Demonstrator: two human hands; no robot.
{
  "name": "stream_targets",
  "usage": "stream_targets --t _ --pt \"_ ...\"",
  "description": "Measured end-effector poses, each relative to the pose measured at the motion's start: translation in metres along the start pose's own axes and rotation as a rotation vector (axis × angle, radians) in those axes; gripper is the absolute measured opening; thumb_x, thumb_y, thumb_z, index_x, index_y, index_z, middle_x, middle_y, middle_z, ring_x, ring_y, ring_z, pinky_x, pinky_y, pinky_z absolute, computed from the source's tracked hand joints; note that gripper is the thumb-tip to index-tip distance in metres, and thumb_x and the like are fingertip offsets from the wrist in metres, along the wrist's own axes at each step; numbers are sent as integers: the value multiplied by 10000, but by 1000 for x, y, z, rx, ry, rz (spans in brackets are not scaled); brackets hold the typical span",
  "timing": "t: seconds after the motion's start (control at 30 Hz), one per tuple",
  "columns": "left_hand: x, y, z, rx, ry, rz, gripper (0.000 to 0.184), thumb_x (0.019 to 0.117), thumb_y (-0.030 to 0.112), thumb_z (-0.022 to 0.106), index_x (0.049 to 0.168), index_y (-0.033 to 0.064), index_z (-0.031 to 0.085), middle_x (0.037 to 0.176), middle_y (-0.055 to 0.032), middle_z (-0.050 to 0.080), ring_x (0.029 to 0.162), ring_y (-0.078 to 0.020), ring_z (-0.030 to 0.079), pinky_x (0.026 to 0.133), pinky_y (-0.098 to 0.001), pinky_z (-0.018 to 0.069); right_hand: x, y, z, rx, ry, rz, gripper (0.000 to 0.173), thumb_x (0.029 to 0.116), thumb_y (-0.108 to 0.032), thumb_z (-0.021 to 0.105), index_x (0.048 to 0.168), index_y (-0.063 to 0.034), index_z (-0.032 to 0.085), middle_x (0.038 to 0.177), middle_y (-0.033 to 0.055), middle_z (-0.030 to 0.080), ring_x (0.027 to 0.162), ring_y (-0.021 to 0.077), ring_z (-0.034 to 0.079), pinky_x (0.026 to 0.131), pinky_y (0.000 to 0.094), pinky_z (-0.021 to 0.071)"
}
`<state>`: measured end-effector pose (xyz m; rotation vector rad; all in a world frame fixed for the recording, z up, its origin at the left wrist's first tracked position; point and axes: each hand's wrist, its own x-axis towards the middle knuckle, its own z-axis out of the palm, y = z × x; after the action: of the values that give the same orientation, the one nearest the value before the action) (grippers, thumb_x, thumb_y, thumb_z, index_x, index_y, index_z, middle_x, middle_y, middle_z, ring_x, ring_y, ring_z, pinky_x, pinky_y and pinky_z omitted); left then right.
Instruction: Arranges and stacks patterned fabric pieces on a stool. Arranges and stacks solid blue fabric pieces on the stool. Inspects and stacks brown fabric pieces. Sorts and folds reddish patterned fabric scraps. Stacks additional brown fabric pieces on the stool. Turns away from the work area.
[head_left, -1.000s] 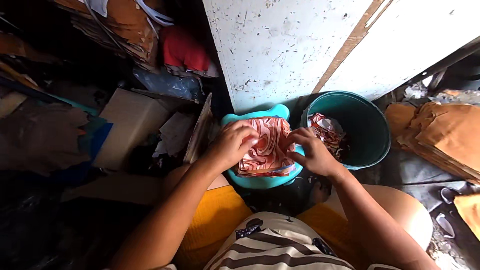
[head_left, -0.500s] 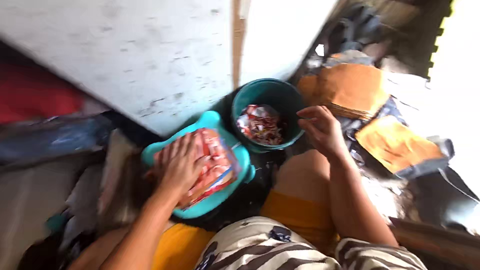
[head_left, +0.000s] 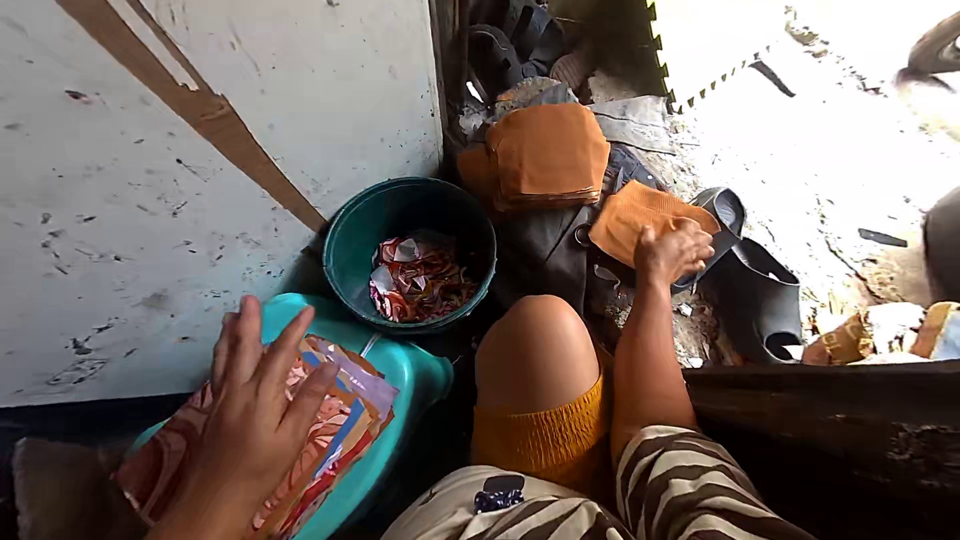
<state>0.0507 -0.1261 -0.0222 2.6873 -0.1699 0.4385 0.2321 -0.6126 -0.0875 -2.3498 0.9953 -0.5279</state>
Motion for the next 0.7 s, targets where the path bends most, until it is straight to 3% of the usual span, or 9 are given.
stream_targets --t 0.1,0.23,0.33,0.4,0.47,0.57,0.63,0.7 --pt "3 6 6 -7 -33 31 722 1021 629 383 1491 103 538 1639 -312 229 1511 -544 183 1197 -672 211 22 10 2 -73 139 266 837 914 -500 659 1504 35 401 1585 303 312 1491 462 278 1156 648 262" --pt "0 1 10 -1 -30 21 704 1014 634 400 1466 122 570 1630 -327 232 1499 -560 198 1187 -678 217 42 17 -2 -108 179 323 889 847 -449 742 1539 -24 382 1591 271 316 1489 442 289 1149 636 282" --pt "-4 -5 8 -2 -27 -3 686 1007 633 425 1447 132 586 1624 -343 226 1499 -555 201 1186 -669 222 53 25 -3 -107 215 279 798 822 -360 773 1513 -122 452 1536 260 390 1434 455 366 1095 647 352" --pt "-8 -7 5 5 -28 -21 678 1003 634 432 1437 139 595 1624 -346 220 1502 -543 208 1186 -663 227 53 27 -4 -104 199 225 565 845 -331 743 1350 -119 605 1491 276 427 1410 462 388 1058 663 366" --pt "-11 -9 2 2 -28 -32 677 998 636 437 1428 138 599 1627 -344 214 1501 -540 212 1184 -660 235 50 22 -6 -125 152 214 406 882 -307 702 1246 -129 676 1476 262 444 1410 443 393 1061 651 365" --pt "-14 -9 -3 -15 -16 -52 680 994 646 435 1419 143 607 1632 -334 212 1506 -536 202 1193 -653 220 46 5 -19 -69 98 164 375 939 -262 613 1262 -78 666 1398 240 546 1392 423 435 1098 635 337" --pt "-16 -7 -7 -30 -9 -69 679 991 649 435 1413 148 614 1637 -321 214 1512 -525 195 1196 -649 211 42 -12 -33 22 43 91 362 991 -187 523 1310 -30 591 1313 218 638 1306 382 558 1087 586 387" --pt "-17 -4 -9 -45 -5 -80 675 990 644 439 1410 147 618 1638 -312 223 1514 -512 205 1194 -643 224 44 -26 -43 185 -23 -14 364 1024 -133 519 1339 51 524 1275 267 628 1230 391 602 1055 543 450"
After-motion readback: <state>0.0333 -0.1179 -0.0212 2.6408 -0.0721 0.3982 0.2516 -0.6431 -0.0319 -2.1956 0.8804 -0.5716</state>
